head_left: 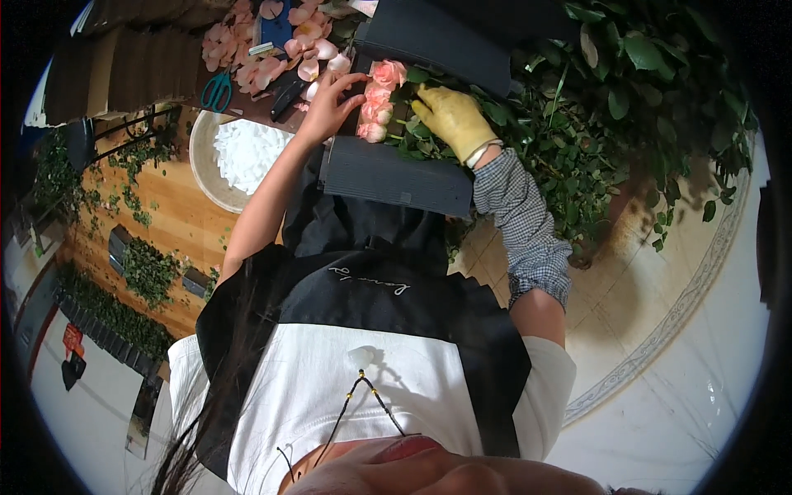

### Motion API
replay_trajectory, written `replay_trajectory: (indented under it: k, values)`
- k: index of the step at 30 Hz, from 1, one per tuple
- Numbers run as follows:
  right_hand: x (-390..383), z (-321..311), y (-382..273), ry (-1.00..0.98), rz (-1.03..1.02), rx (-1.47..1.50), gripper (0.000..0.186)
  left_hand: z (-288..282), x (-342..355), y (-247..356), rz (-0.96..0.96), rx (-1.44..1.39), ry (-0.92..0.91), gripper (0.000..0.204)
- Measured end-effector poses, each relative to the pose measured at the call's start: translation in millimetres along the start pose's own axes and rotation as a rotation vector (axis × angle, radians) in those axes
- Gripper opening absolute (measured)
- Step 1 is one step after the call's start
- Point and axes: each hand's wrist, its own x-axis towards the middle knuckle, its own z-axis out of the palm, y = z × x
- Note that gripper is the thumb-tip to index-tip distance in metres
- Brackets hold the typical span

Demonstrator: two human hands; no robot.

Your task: The person takes roses from a large pile, wraps them in black paper, and secures them with a clear tie.

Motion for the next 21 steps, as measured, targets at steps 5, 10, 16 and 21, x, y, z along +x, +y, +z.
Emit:
replay_trajectory:
  k: [5,10,16,21]
  values:
    - [-5.8,1.7,22.1,-0.151,0.086,0.295,0.043,-11.8,15.5,4.7,0.029,0.091,0.035,0.049]
    - [-6.6,-1.6,-8.3,-0.058,0.056,-0.008,0.039,22.2,34.4,9.7,0.009,0.364,0.014,0.072]
    - [-13.3,-14.4,-35.9,-0.197,0.322,-0.215,0.033,36.6,32.1,2.2,0.027,0.344,0.123,0.06]
    - [-13.7,-13.8,-38.7,-0.02,0.245,-0.189,0.034,31.3,23.2,1.7,0.069,0.279,0.105,0.057]
